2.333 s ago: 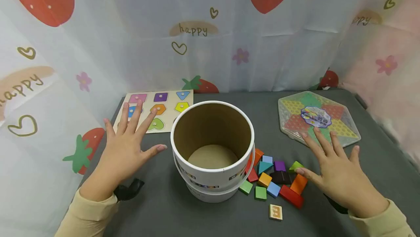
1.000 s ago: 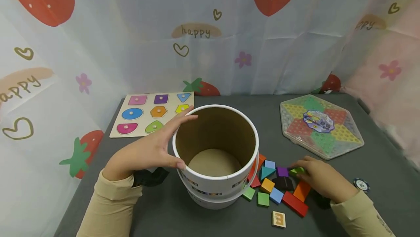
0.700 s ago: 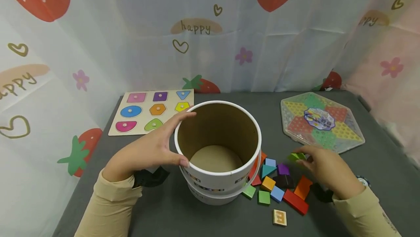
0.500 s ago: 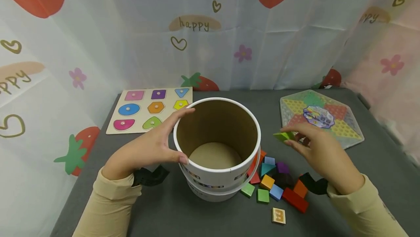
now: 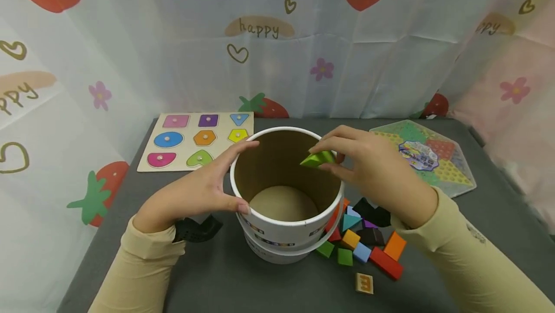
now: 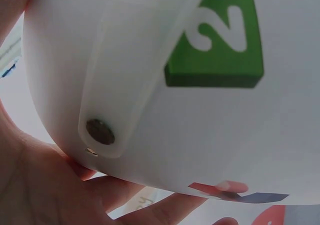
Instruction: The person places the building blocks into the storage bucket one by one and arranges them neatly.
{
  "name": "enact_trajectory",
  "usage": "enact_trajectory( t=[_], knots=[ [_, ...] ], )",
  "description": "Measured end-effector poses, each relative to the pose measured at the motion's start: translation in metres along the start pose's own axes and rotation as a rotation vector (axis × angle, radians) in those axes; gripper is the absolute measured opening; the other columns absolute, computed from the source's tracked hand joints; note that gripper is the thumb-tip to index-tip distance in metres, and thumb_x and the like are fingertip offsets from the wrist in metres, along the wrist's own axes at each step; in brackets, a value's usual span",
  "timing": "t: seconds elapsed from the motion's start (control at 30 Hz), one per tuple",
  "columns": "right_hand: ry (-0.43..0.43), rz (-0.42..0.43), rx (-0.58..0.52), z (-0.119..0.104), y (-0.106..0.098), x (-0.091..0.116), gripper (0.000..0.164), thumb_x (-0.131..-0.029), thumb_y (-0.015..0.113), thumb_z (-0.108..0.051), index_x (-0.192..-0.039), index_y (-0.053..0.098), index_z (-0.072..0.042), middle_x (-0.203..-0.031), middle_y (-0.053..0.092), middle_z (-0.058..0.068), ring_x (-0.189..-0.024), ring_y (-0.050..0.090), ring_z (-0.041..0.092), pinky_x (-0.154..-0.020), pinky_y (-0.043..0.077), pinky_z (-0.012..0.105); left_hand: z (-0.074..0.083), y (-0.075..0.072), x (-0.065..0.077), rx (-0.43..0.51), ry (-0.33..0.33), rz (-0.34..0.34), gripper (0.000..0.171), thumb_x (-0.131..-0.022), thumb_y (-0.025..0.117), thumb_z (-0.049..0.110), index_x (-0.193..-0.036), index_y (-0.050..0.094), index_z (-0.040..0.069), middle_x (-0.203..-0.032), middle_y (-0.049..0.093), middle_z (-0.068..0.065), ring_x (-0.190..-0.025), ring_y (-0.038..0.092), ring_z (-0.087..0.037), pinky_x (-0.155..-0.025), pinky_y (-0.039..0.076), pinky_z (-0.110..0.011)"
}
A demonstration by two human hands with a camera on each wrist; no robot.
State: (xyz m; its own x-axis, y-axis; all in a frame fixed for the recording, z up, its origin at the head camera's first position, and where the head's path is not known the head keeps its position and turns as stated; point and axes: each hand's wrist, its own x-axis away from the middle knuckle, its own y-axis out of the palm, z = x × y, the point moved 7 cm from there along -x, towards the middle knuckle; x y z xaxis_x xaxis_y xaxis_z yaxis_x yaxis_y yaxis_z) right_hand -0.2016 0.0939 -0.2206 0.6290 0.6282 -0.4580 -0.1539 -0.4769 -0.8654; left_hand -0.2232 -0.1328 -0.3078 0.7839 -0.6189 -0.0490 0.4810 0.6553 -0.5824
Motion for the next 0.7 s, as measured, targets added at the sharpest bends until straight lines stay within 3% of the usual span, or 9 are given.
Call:
enact_trajectory(
  t=[0.17,0.3,0.5,0.7],
  knots=[
    [-0.009,-0.168,0.037,-0.006,0.024,-0.01,0.031,-0.078,0.081,-0.019,-0.107,0.071,-0.022,-0.104,0.065,-0.007,-0.076,0.059,0.008,-0.061,0.047,0.026,0.0,0.0,-0.002,0.025,-0.005,-0.016,0.099,-0.073,0.08,0.043,-0.15,0.018,0.036,-0.15,0.023,0.009,-0.132,0.032,-0.017,-0.098,0.042,-0.043],
    [-0.026,-0.203,0.049,-0.007,0.034,-0.013,0.031,-0.078,0.08,-0.022,-0.107,0.071,-0.021,-0.103,0.066,-0.006,-0.078,0.061,0.008,-0.062,0.048,0.026,0.001,-0.001,-0.002,0.018,-0.011,-0.022,0.1,-0.073,0.08,0.044,-0.15,0.017,0.037,-0.15,0.021,0.01,-0.133,0.03,-0.018,-0.098,0.041,-0.043],
    [-0.043,-0.167,0.035,-0.007,0.031,-0.011,0.026,-0.081,0.079,-0.019,-0.105,0.071,-0.02,-0.102,0.065,-0.006,-0.081,0.061,0.009,-0.064,0.049,0.026,0.002,-0.003,-0.003,0.008,-0.025,-0.016,0.1,-0.072,0.081,0.045,-0.15,0.018,0.037,-0.15,0.023,0.01,-0.132,0.033,-0.02,-0.097,0.042,-0.044],
    [-0.102,-0.039,-0.039,-0.002,0.017,-0.006,0.02,-0.081,0.077,-0.011,-0.1,0.072,-0.016,-0.101,0.062,-0.002,-0.084,0.056,0.013,-0.071,0.044,0.032,0.0,-0.002,-0.002,0.02,-0.031,-0.009,0.1,-0.072,0.081,0.045,-0.15,0.019,0.036,-0.149,0.023,0.01,-0.132,0.032,-0.018,-0.097,0.042,-0.045]
  ],
)
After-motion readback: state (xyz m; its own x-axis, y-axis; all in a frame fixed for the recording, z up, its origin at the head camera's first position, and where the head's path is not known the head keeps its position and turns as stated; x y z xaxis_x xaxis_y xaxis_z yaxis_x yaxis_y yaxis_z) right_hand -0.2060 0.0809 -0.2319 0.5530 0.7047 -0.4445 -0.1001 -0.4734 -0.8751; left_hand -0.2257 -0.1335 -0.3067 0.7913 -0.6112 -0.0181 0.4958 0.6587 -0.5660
